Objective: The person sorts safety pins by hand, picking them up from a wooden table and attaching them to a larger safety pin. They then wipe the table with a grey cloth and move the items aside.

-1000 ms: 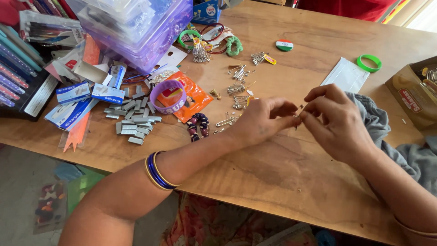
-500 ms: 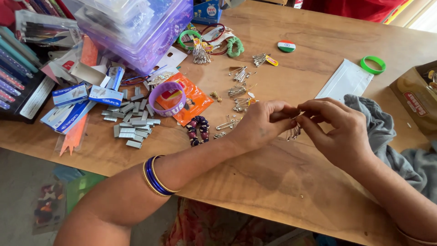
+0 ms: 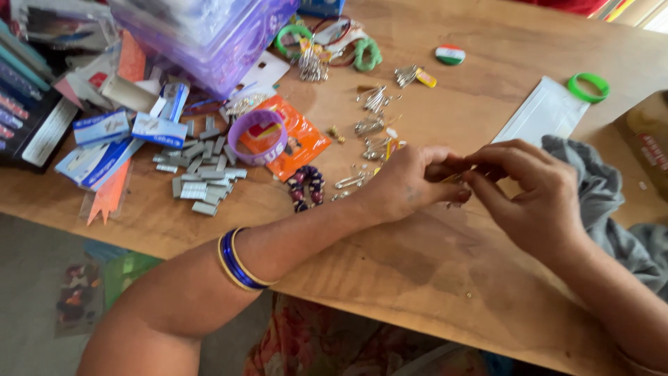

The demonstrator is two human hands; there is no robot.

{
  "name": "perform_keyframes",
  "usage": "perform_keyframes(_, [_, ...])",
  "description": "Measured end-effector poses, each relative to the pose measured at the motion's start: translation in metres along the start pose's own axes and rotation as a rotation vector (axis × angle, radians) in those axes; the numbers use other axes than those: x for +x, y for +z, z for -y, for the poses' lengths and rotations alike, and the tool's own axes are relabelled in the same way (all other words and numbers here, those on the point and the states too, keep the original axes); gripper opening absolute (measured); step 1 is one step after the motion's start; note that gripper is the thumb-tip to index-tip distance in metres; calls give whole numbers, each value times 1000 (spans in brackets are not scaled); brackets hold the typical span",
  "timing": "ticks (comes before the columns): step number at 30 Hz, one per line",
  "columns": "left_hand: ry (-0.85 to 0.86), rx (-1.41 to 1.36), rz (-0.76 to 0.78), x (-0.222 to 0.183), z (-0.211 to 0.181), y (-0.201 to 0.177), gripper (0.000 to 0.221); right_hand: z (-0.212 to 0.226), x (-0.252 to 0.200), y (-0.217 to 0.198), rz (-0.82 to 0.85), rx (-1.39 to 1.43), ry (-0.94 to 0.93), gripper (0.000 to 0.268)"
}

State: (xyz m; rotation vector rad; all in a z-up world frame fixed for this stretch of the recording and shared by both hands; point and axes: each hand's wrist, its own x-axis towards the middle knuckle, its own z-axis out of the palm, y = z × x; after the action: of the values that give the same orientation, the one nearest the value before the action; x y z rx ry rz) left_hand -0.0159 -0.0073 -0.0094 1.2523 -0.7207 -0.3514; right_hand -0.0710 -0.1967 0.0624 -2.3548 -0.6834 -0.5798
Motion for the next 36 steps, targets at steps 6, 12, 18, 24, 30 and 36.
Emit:
perform_keyframes(6, [36,65,-29,-1,-2,0,32,-2,-3,1,29,20,-60,13])
perform_keyframes(12, [11,158,-67,1,-2,2,26,-4,-4,-3,65,-45,-56,12])
perform_keyframes(18, [4,160,-64,0,-1,2,25,4,2,-8,79,-83,-87,14])
perform_keyframes(24, [-27,7,-8,3,1,-3,28,18,7,-9,40,-200,-231,12])
perform_keyframes(30, [-132,-111,-10,4,1,-6,25,10,0,-7,27,-197,-264,12])
perform_keyframes(36, [-117,-141,-18,5,13,-6,23,-4,-6,-4,96,-138,-252,11])
